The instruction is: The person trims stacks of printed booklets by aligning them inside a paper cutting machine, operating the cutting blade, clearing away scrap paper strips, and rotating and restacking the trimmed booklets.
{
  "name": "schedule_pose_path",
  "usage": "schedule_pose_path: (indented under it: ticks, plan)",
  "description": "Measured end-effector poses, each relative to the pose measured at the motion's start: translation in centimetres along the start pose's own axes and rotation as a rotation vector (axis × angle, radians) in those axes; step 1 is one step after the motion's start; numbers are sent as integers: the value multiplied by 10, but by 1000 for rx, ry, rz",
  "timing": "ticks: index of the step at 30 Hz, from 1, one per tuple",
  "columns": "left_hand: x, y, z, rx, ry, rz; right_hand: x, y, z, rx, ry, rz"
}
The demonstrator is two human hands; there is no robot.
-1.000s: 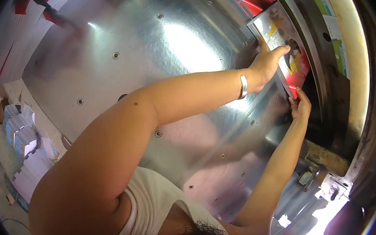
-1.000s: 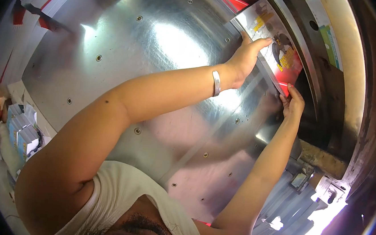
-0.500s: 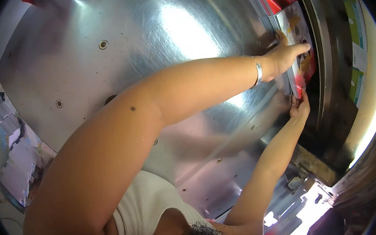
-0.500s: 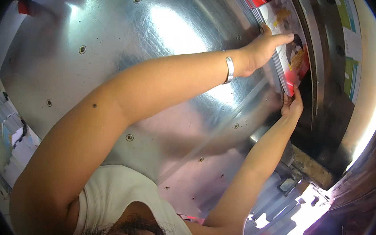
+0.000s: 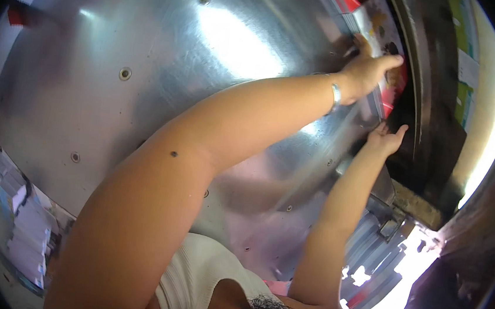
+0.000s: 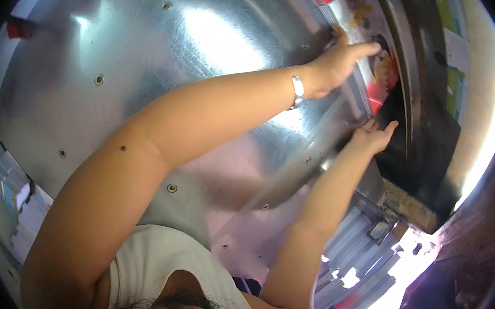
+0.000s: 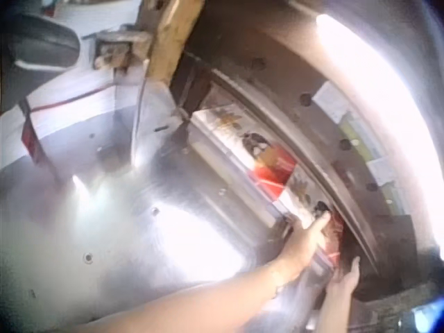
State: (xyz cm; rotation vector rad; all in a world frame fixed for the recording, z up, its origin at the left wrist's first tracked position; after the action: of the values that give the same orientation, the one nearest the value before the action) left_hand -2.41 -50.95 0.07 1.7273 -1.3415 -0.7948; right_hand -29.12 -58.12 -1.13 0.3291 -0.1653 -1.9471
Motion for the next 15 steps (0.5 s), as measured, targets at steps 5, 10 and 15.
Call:
schedule_pose_path:
  ticks: [5,10,15]
  plan:
    - [-9,5,-12,-70,-81,122,-124,91,-30,397,133,221]
    - [-9,8,-18,-34,-163,82,-139,147,-46,484,8,541]
    - [9,-14,-63,165,14,-258,-126,141,-51,546,61,547]
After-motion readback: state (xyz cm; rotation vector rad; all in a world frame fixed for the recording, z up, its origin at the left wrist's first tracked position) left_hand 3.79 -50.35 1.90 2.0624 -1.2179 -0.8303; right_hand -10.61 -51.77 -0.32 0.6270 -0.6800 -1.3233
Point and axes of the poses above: each hand's wrist, its own x-axis towards the middle knuckle, its own y-axis out of the palm, z = x × y, the point moved 6 cm from there along x, towards the middle knuckle, and after that the axes turned 2 degrees about y, right-handed, at the moved point
